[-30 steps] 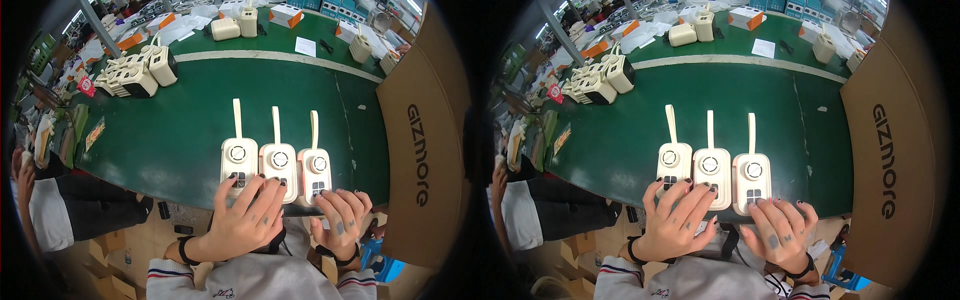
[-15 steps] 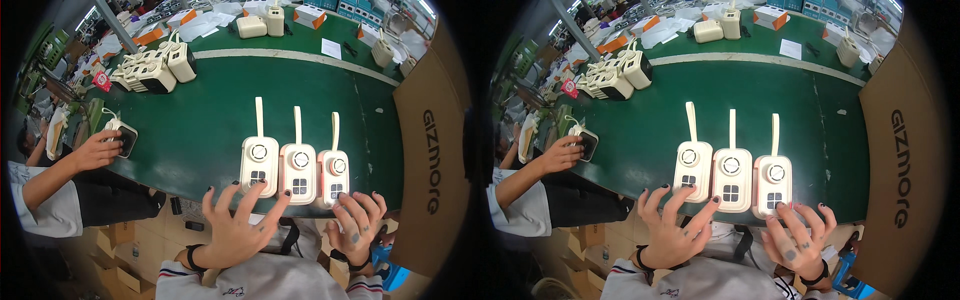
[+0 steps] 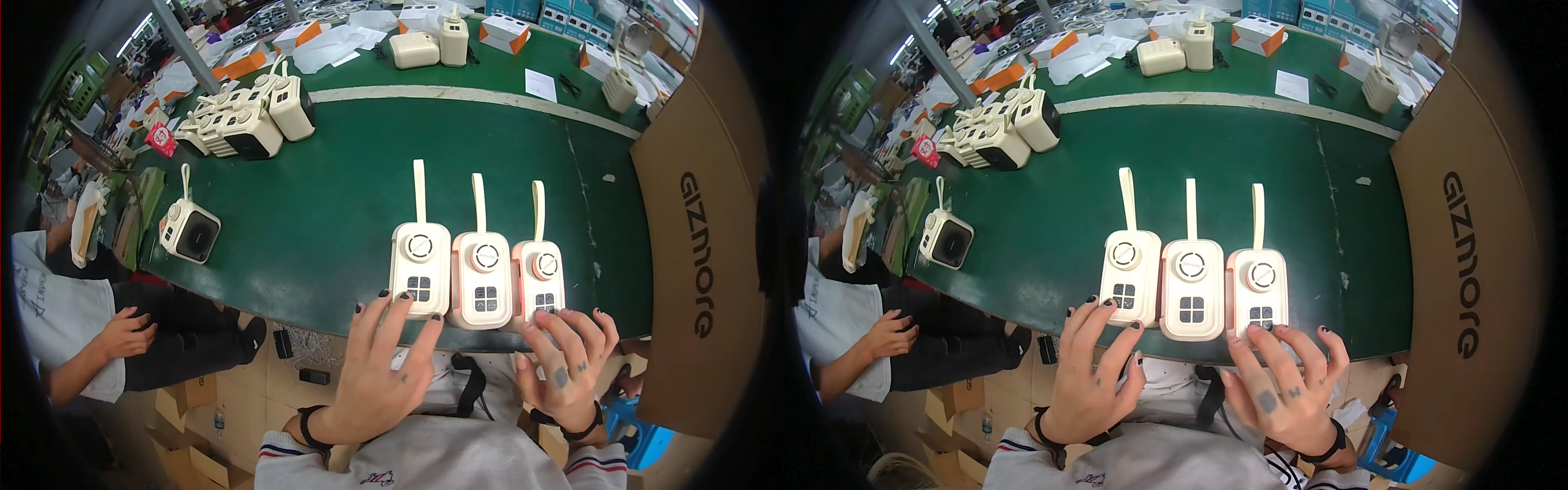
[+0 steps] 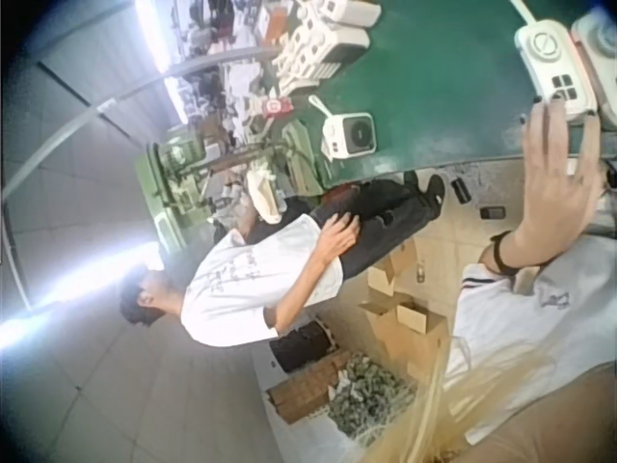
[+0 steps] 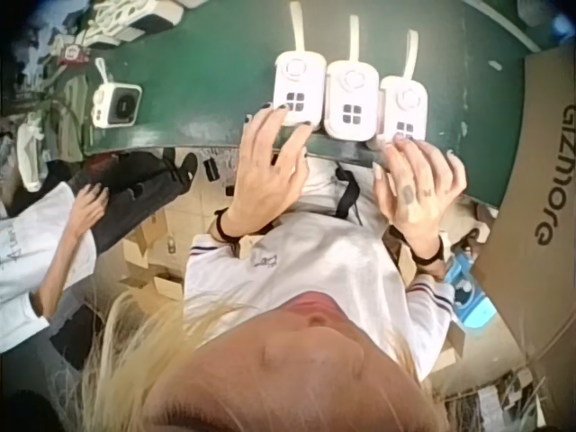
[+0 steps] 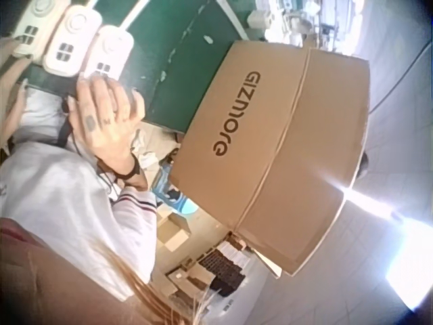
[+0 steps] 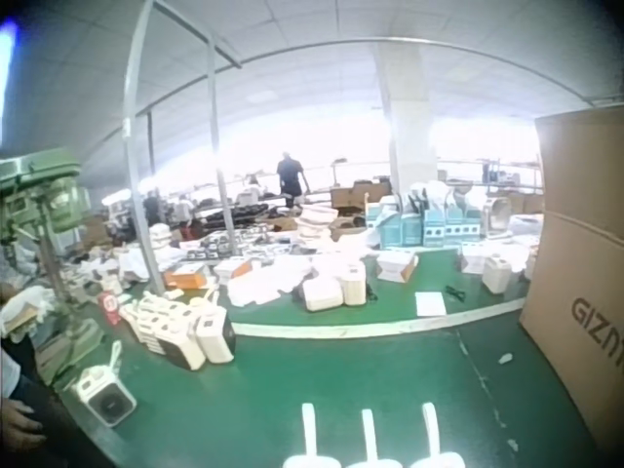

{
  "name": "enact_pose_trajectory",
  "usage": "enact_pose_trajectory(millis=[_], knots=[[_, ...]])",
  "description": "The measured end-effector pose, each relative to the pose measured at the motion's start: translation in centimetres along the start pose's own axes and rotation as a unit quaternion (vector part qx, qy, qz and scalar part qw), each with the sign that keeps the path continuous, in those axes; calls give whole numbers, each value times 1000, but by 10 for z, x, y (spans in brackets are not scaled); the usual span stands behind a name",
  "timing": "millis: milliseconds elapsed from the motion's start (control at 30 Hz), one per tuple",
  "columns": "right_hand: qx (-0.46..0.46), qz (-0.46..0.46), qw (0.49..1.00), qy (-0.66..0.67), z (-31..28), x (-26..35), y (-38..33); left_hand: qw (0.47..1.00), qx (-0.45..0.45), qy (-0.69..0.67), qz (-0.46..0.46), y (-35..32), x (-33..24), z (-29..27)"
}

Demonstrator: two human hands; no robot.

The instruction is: Testing the functionality and buttons of small radio-like electronic devices on a factory workbench.

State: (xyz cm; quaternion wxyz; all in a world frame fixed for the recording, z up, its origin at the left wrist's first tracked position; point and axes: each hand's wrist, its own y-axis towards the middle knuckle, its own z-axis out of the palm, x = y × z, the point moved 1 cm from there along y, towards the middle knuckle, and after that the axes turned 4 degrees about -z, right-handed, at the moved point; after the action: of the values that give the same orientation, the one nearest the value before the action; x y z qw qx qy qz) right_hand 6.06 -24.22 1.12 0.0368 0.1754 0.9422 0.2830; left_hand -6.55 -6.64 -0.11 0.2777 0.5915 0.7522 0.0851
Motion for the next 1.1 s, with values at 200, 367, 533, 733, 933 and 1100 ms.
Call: enact_pose_trajectory(millis=[200, 367, 533, 733, 933, 1100], knots=[[-13, 11, 1000, -14, 2, 8, 5, 996, -40, 83, 6, 9, -18, 8], [-27, 30, 999, -23, 4, 12, -2, 988, -12, 151, -19, 8, -26, 11], [-57, 46, 997, 15, 14, 15, -5, 990, 13, 136, -27, 6, -25, 10], [-84, 30, 995, 54, 20, 13, -6, 990, -6, 131, -44, 6, -31, 2], [-125, 38, 990, 57, 12, 10, 1, 992, -11, 122, -33, 7, -30, 13], [-122, 62, 987, 83, 15, 10, -2, 990, 6, 142, -26, 5, -26, 14]])
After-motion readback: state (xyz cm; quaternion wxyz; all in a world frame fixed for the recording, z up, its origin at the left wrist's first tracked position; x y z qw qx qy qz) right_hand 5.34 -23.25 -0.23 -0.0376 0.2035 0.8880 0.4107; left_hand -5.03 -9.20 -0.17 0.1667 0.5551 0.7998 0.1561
